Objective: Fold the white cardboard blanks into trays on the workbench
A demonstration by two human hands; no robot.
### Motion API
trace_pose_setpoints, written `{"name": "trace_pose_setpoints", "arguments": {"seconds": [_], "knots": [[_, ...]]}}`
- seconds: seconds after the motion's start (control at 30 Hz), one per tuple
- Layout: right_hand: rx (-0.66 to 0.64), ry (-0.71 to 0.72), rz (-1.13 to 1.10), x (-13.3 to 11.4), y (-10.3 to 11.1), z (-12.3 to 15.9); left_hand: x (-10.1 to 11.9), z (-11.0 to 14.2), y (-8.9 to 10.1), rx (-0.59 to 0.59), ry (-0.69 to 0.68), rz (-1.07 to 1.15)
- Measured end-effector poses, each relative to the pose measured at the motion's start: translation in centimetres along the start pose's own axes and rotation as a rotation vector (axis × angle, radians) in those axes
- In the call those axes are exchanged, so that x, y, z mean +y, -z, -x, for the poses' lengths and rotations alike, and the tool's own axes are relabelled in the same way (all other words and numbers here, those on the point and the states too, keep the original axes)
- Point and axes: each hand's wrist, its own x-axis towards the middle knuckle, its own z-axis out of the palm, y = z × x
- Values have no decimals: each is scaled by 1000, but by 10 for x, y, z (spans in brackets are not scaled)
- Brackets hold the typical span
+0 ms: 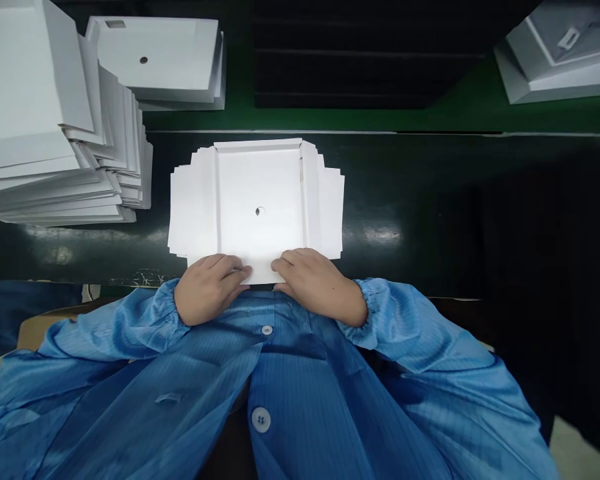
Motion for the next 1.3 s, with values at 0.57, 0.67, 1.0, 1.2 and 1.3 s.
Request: {"name": "trace_pose_setpoints", "arguments": {"seconds": [0.57,0.67,1.0,1.2,1.3], "knots": [[-38,18,37,2,2,-6,-11,-8,-1,-70,0,84],[-80,16,32,3,5,-8,-10,-8,-2,-103,-29,40],[-181,45,1,7,12,-17,-15,-12,-2,-147,-66,42],[-200,51,-74,14,15,-22,-19,-13,-4,-153,-69,84],[-201,72,-173,23,15,-25,-28,-10,-1,-142,-133,161]]}}
